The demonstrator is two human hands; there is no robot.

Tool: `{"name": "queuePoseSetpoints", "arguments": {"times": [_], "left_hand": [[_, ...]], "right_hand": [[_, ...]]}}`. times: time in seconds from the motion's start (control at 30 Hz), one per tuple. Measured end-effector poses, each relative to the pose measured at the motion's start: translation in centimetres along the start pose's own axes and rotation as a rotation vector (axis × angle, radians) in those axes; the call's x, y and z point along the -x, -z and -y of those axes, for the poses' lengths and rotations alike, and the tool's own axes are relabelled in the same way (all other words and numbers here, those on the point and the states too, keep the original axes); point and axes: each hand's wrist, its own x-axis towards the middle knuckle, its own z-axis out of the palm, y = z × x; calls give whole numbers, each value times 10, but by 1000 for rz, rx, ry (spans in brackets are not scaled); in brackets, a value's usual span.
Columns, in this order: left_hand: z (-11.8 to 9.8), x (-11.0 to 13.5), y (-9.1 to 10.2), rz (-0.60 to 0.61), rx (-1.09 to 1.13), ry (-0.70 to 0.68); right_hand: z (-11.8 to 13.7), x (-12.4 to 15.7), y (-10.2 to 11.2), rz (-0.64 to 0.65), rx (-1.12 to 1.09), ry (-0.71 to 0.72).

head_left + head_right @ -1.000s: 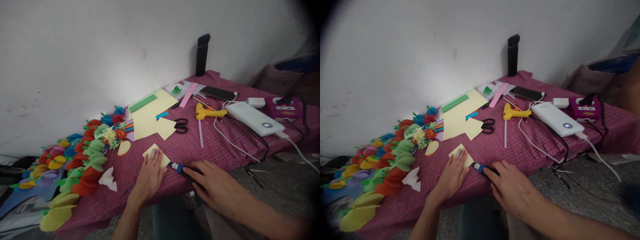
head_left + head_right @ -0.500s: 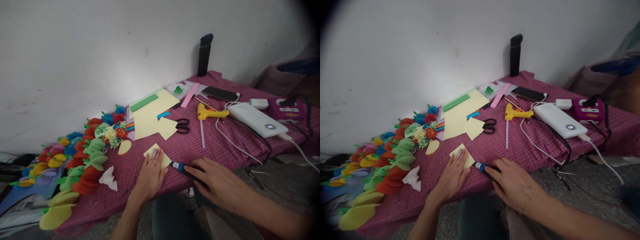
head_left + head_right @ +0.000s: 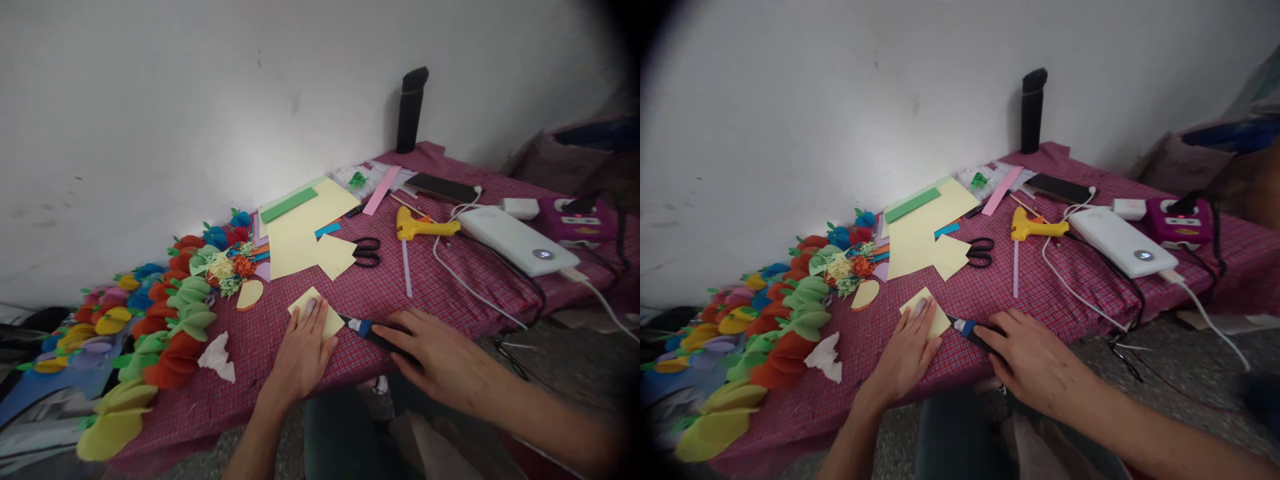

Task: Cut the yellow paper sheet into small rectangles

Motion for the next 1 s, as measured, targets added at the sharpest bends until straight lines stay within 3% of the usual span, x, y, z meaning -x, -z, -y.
{"name": "queuePoseSetpoints", "arguments": {"times": [0.37, 0.77, 1.0], "left_hand": [[1, 0, 0, 2, -3, -8], [-2, 0, 4, 9, 50, 7], [11, -5, 8, -114, -15, 169]], "right_hand": [[4, -20, -8, 6, -14, 53], [-1, -14, -3, 11, -12, 5], [-1, -14, -3, 26, 3, 5]]}}
